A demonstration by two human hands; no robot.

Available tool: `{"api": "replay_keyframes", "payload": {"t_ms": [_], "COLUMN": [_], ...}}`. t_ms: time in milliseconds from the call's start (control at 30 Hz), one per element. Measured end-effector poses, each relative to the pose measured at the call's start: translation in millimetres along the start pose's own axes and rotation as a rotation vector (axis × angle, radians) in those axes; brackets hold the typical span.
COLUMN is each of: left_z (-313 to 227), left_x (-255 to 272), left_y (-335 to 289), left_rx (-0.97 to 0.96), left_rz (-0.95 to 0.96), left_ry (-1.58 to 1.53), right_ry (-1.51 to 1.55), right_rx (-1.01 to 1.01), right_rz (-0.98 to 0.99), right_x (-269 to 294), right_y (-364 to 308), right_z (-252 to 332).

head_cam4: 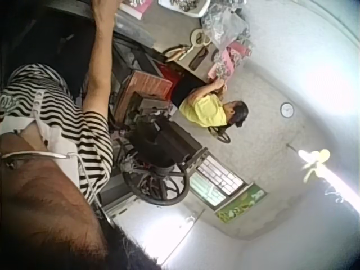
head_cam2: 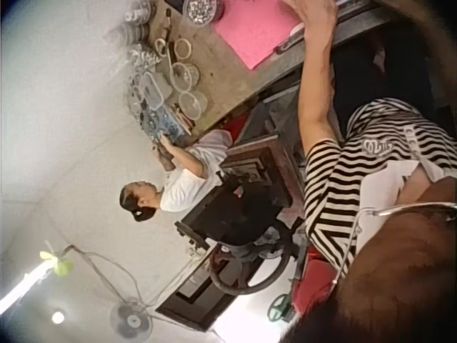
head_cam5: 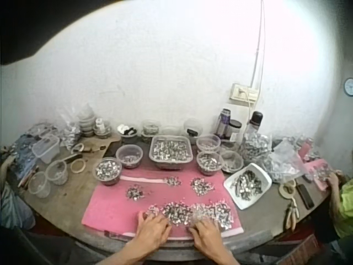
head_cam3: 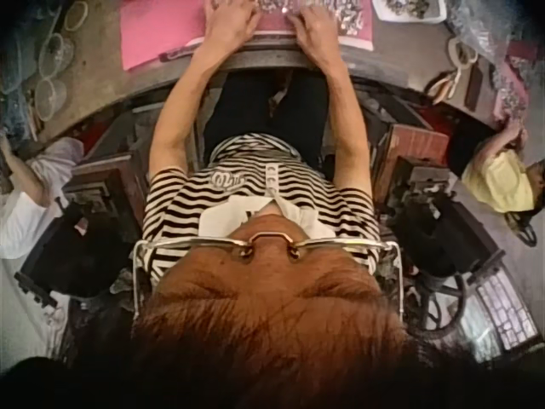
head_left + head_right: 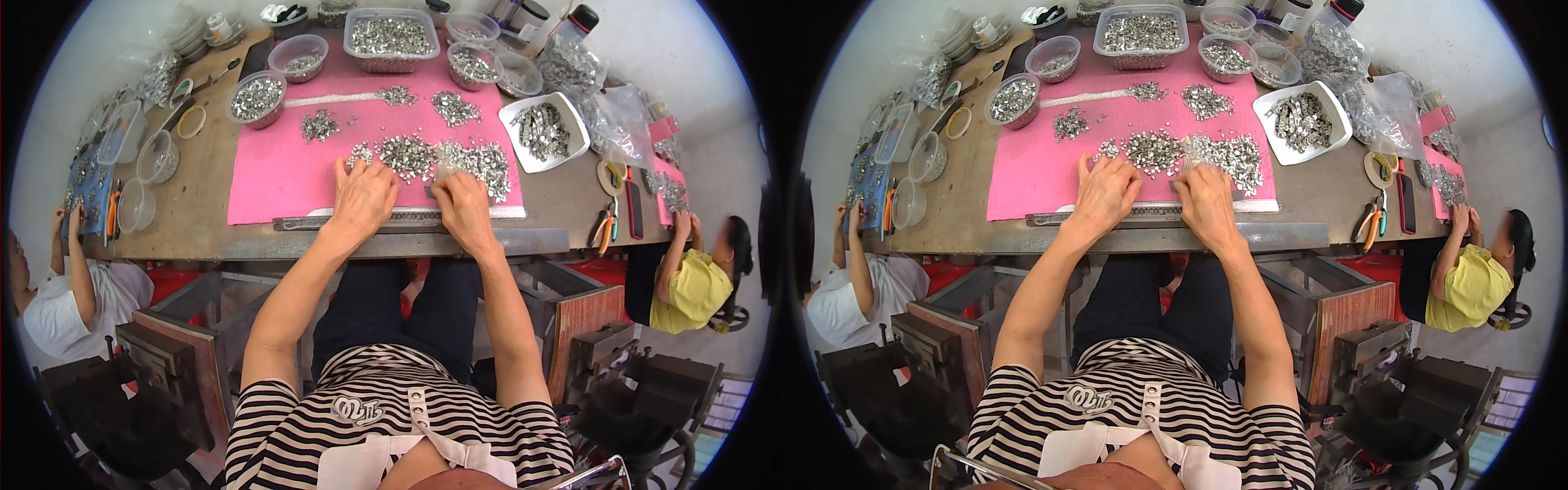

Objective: The person arranges small metal pieces into a metal holder bar by hand, inserts the bar into a manual press machine, and rotates the wheel to press the pieces.

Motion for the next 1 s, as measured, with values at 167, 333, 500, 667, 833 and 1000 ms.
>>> {"api": "replay_keyframes", "payload": {"t_ms": [167,333,500,667,833,1000], "left_z": [1.8,3.9,5.2,-4.8,-30.5,-35.5], "left_x": [-0.3,1.7,2.3,4.6,11.0,9.5], "left_y": [-0.8,1.2,-2.9,-5.3,-16.2,-22.6], "left_rx": [0.036,0.042,0.024,-0.046,-0.080,-0.066], "left_rz": [-0.051,-0.019,-0.033,-0.055,-0.066,-0.098], "left_ry": [-0.044,-0.076,-0.076,-0.083,-0.200,-0.241], "right_ry": [0.099,0.098,0.112,0.033,-0.080,-0.055], "right_rx": [0.014,0.021,0.017,-0.065,-0.098,0.012], "right_rz": [0.092,0.063,0.061,-0.084,-0.042,-0.056], "right_x": [6.7,6.8,6.8,-3.9,-11.0,-0.4], "right_y": [-21.5,-26.7,-20.4,6.7,14.5,-0.6], "right_z": [16.7,18.6,15.0,-7.6,-10.0,0.8]}}
Point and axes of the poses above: each hand's wrist, its own y-axis towards the middle knuckle, its own x-axis out of the back of the hand, z = x × y, the point moved 2 cm from there along y, towards the middle knuckle, and after that the axes turned 10 degrees about -x, right-handed, at the moved point
